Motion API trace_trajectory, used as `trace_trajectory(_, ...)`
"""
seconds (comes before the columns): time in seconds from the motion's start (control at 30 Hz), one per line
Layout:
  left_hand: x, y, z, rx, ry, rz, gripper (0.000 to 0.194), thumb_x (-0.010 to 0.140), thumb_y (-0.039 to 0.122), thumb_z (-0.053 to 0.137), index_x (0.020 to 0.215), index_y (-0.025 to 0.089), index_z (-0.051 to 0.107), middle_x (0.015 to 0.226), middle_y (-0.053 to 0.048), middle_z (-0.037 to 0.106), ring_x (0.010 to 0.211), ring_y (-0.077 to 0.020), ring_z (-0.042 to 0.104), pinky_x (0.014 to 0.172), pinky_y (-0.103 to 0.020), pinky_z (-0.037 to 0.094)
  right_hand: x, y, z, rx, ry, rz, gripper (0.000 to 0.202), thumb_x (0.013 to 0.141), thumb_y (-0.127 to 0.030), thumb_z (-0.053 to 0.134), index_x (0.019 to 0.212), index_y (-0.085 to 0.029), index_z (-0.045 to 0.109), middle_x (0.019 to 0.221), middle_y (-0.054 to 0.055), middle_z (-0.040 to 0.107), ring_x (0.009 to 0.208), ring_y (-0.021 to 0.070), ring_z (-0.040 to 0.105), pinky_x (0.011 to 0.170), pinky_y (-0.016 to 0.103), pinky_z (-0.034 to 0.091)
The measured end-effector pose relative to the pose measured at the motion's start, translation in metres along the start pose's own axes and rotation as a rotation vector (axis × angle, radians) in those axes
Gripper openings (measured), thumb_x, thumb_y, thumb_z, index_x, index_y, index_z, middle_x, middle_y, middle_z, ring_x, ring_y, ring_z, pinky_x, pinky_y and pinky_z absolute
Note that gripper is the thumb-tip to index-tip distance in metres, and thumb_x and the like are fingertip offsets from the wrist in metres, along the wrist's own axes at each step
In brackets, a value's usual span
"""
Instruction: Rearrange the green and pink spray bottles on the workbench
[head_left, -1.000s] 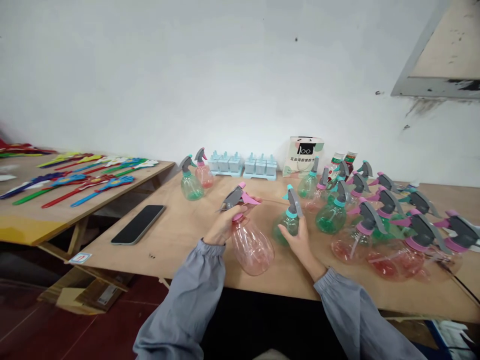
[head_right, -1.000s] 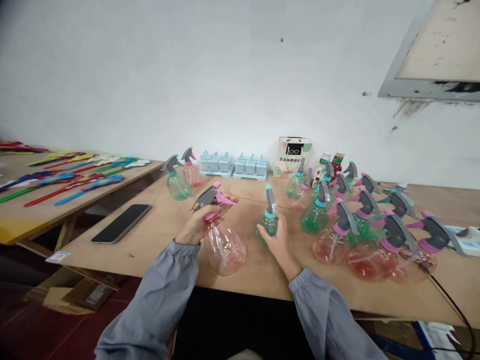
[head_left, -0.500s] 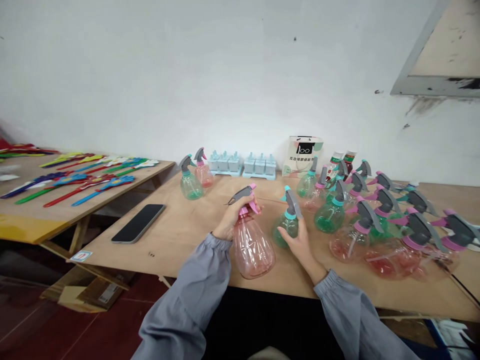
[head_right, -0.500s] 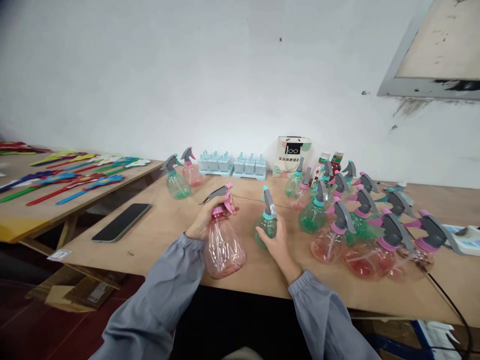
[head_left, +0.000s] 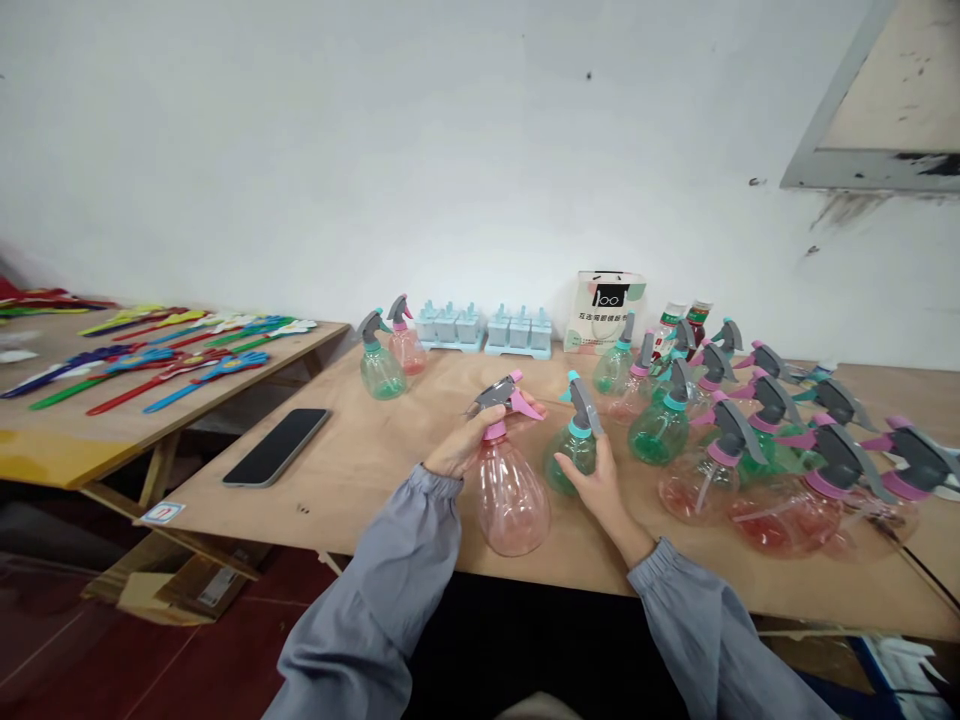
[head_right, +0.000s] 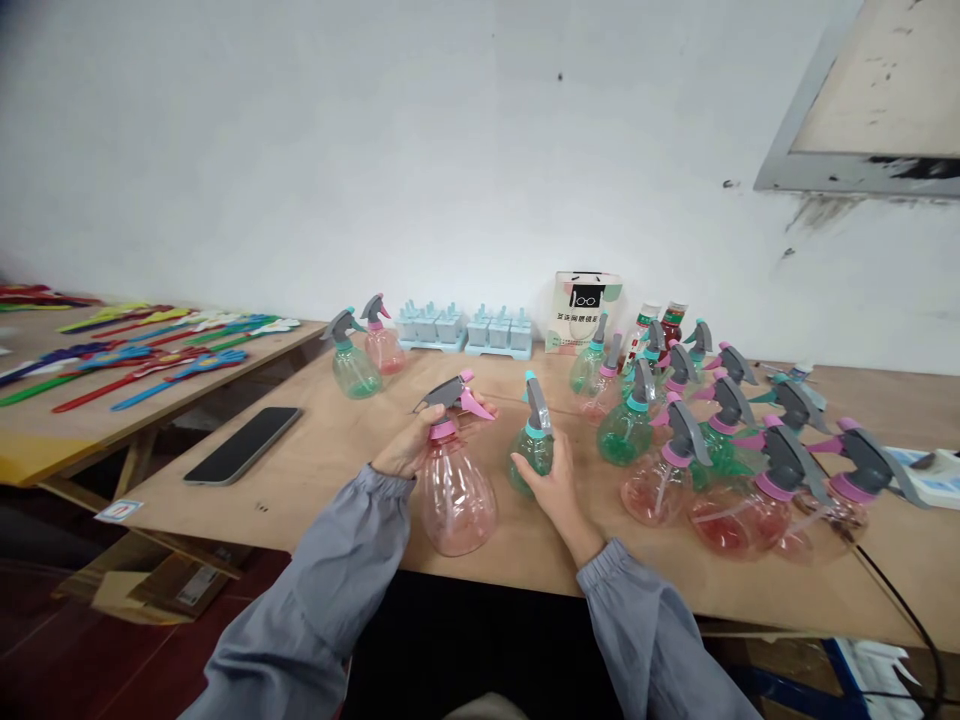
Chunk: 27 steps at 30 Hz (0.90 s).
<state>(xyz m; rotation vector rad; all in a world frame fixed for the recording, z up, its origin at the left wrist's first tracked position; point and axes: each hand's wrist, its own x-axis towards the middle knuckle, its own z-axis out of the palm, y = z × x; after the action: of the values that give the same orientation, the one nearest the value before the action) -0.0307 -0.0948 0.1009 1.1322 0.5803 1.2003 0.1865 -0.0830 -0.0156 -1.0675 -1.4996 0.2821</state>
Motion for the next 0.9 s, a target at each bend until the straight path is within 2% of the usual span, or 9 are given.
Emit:
trace_trajectory(0.17,-0.001,0.004,0.003,0.075,0.082,0.012,0.035,0.069,0.048,0.078,0.066,0.017,0.061,0.063,-0.001,0.063,0.065,-0.0146,0.065,0.059,-0.023,0.049,0.000,-0.001,0.000,0.000,0.003,0.005,0.062,0.079,-0.053,0.073,0.129,-0.019,0.055,0.117,0.013,0.065,0.112,0.0312,0.062,0.101,0.053,0.050)
trace_trajectory(0.23,-0.002,0.005,0.004,0.082,0.038,0.041,0.033,0.070,0.045,0.078,0.068,0.016,0.063,0.065,-0.002,0.064,0.069,-0.0155,0.066,0.064,-0.025,0.051,0.000,-0.001,0.000,0.003,0.010,-0.001,0.064,0.079,-0.054,0.073,0.129,-0.019,0.055,0.116,0.013,0.065,0.112,0.0311,0.063,0.101,0.053,0.050)
trace_trajectory(0.37,-0.002,0.006,0.004,0.061,0.012,0.113,0.033,0.069,0.041,0.080,0.088,0.016,0.069,0.085,-0.006,0.073,0.099,-0.0244,0.071,0.081,-0.030,0.054,0.001,0.000,0.001,0.005,0.010,-0.007,0.062,0.079,-0.054,0.073,0.128,-0.019,0.056,0.116,0.012,0.066,0.112,0.0311,0.063,0.100,0.053,0.050)
trace_trajectory(0.43,-0.001,0.005,0.004,0.076,0.063,0.101,0.031,0.068,0.041,0.080,0.083,0.017,0.068,0.079,-0.004,0.072,0.093,-0.0227,0.072,0.078,-0.029,0.054,0.001,0.000,0.001,0.006,0.011,-0.010,0.061,0.079,-0.053,0.073,0.127,-0.019,0.057,0.116,0.012,0.066,0.112,0.0311,0.063,0.100,0.053,0.050)
trace_trajectory(0.53,-0.003,0.006,0.000,0.157,0.147,0.094,0.032,0.070,0.047,0.077,0.068,0.018,0.063,0.064,-0.001,0.066,0.071,-0.0171,0.069,0.073,-0.028,0.054,0.001,0.001,0.001,0.005,0.012,-0.006,0.061,0.079,-0.054,0.073,0.127,-0.019,0.057,0.115,0.012,0.066,0.111,0.0313,0.063,0.100,0.054,0.050)
trace_trajectory(0.6,-0.009,0.010,-0.006,0.282,0.150,0.140,0.034,0.072,0.049,0.076,0.068,0.017,0.065,0.067,-0.003,0.069,0.073,-0.0179,0.069,0.077,-0.030,0.055,0.001,0.000,0.001,0.006,0.009,0.003,0.062,0.079,-0.054,0.073,0.127,-0.019,0.056,0.117,0.013,0.065,0.111,0.0315,0.063,0.100,0.054,0.050)
trace_trajectory(0.7,-0.023,0.026,-0.027,0.538,0.214,0.189,0.035,0.075,0.051,0.075,0.086,0.018,0.074,0.093,-0.007,0.076,0.097,-0.0232,0.070,0.080,-0.031,0.056,0.001,-0.001,0.000,0.010,0.005,0.007,0.062,0.079,-0.055,0.072,0.127,-0.019,0.056,0.118,0.013,0.065,0.113,0.0314,0.063,0.100,0.053,0.051)
trace_trajectory(0.8,-0.038,0.047,-0.068,0.746,0.484,0.172,0.043,0.074,0.052,0.076,0.104,0.021,0.075,0.109,-0.007,0.076,0.104,-0.0251,0.068,0.069,-0.027,0.055,0.001,0.000,0.000,-0.004,0.011,-0.003,0.062,0.079,-0.055,0.072,0.127,-0.019,0.056,0.117,0.013,0.065,0.113,0.0312,0.063,0.100,0.053,0.051)
trace_trajectory(0.9,-0.048,0.063,-0.122,0.832,0.789,0.264,0.052,0.065,0.053,0.080,0.104,0.019,0.076,0.098,-0.006,0.076,0.086,-0.0221,0.069,0.060,-0.025,0.052,0.001,0.002,0.000,-0.011,0.010,-0.003,0.063,0.079,-0.056,0.072,0.127,-0.019,0.056,0.115,0.013,0.065,0.112,0.0316,0.063,0.100,0.054,0.050)
